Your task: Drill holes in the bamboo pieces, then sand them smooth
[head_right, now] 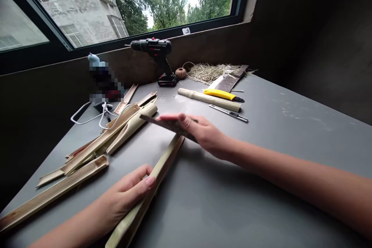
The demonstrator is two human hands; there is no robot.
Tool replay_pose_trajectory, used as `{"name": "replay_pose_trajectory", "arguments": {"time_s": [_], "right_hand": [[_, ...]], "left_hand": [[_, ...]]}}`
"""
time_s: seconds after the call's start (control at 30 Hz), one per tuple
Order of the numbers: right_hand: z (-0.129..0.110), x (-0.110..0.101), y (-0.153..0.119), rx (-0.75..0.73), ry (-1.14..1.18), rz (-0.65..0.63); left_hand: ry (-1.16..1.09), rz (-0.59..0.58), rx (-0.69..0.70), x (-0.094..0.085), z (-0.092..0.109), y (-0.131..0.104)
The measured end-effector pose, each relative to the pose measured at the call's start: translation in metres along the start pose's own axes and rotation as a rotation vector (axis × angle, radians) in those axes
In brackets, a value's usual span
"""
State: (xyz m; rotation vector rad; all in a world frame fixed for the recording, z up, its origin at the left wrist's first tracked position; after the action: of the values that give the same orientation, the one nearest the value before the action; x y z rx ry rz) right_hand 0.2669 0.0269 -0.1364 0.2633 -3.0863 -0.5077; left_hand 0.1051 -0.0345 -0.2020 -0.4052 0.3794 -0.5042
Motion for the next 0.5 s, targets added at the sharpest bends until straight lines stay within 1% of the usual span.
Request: {"name": "replay_pose_trajectory", "arguments": {"time_s": [0.07,0.1,0.2,0.23,0.27,0.3,0.33,0.4,0.43,0.47,0.5], "right_hand": [[0.008,-0.031,0.009,0.108,0.087,0.185],[0.011,-0.044,0.013,0.136,0.111,0.251],[0.022,-0.073,0.024,0.164,0.144,0.354],[0.026,-0.079,0.026,0.175,0.160,0.377],[0.030,-0.083,0.027,0.187,0.178,0.396],[0.034,-0.085,0.027,0.200,0.194,0.408],[0.037,-0.086,0.027,0.211,0.206,0.413],[0.042,-0.085,0.026,0.235,0.226,0.426],[0.045,-0.085,0.024,0.259,0.242,0.451],[0.047,-0.086,0.022,0.288,0.266,0.489],[0.050,-0.086,0.019,0.320,0.294,0.527]], "left_hand": [[-0.042,0.006,-0.031,-0.002,0.000,0.001],[-0.055,0.013,-0.033,-0.004,0.000,0.002],[-0.015,0.050,0.011,-0.017,0.007,0.004],[0.061,0.069,0.047,-0.023,0.011,0.004],[0.187,0.108,0.100,-0.032,0.016,0.004],[0.364,0.184,0.173,-0.045,0.023,0.004],[0.583,0.302,0.265,-0.060,0.034,0.002],[1.064,0.617,0.473,-0.088,0.063,-0.011],[1.283,0.764,0.559,-0.098,0.076,-0.019],[1.467,0.873,0.620,-0.104,0.085,-0.026],[1.613,0.936,0.655,-0.109,0.090,-0.029]]}}
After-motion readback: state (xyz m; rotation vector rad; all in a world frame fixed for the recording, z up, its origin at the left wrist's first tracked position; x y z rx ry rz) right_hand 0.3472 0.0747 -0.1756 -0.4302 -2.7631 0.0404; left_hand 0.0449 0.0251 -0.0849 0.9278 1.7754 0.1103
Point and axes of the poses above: each hand's wrist, its own y-axis towards the middle knuckle, its own x-axis out of the palm, z = x × y, the point moved 9 cm from there along y, towards the middle knuckle, and after that the axes turned 13 degrees about z, right-handed, at the moved point
